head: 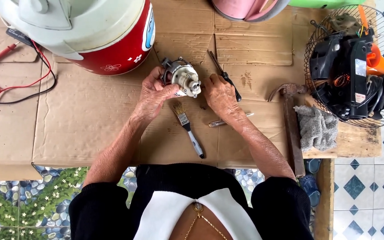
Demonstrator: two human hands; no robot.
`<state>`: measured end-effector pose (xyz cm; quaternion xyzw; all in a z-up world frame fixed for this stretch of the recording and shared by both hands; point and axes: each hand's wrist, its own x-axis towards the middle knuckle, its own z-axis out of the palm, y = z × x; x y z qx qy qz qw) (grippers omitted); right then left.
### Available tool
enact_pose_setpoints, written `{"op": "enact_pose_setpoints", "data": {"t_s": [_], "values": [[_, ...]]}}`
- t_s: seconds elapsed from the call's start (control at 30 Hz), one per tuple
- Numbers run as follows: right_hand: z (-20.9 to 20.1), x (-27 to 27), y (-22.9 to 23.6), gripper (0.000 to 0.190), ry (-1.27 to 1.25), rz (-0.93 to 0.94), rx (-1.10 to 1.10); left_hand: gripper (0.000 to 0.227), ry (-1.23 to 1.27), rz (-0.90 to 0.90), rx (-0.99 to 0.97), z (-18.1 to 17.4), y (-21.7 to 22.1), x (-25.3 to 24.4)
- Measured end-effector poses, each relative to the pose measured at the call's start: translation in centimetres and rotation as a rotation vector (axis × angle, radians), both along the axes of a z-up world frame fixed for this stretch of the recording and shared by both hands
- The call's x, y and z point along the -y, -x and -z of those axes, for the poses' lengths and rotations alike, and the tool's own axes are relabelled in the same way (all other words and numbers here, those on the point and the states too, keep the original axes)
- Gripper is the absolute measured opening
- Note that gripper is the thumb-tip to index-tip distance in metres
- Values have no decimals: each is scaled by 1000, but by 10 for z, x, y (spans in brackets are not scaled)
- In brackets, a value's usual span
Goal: Disassembling a small electric motor using a screwdriver and hammer on a cardboard-covered floor.
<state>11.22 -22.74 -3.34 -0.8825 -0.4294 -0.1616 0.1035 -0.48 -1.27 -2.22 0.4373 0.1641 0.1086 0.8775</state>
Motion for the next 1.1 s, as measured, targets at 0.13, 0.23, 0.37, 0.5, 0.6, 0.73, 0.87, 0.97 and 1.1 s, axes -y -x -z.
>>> {"op": "enact_pose_setpoints", "data": {"t_s": [0.13,0.23,0.37,0.5,0.6,0.73,0.87,0.97,1.1], "values": [[-30,5,-10,12,-81,-5,-190,40,-28,54,15,-28,1,7],[-77,9,-23,17,-392,-57,-542,40,-25,84,3,-16,3,8],[-143,-1,-14,12,-705,-206,-1031,41,-8,121,-16,-39,4,11],[-161,-30,-4,11,-605,-285,-1114,42,36,126,-20,-33,3,12],[-156,-50,-7,8,-278,-297,-989,40,90,147,-39,-32,5,11],[-163,-63,-13,8,-93,-302,-887,38,120,154,-55,-36,7,13],[-161,-72,-22,10,206,-226,-764,37,119,145,-61,-36,7,13],[-127,-84,-37,10,371,-235,-686,35,126,158,-95,-30,5,12],[-108,-101,-34,9,495,-183,-556,34,150,151,-97,-30,5,13]]}}
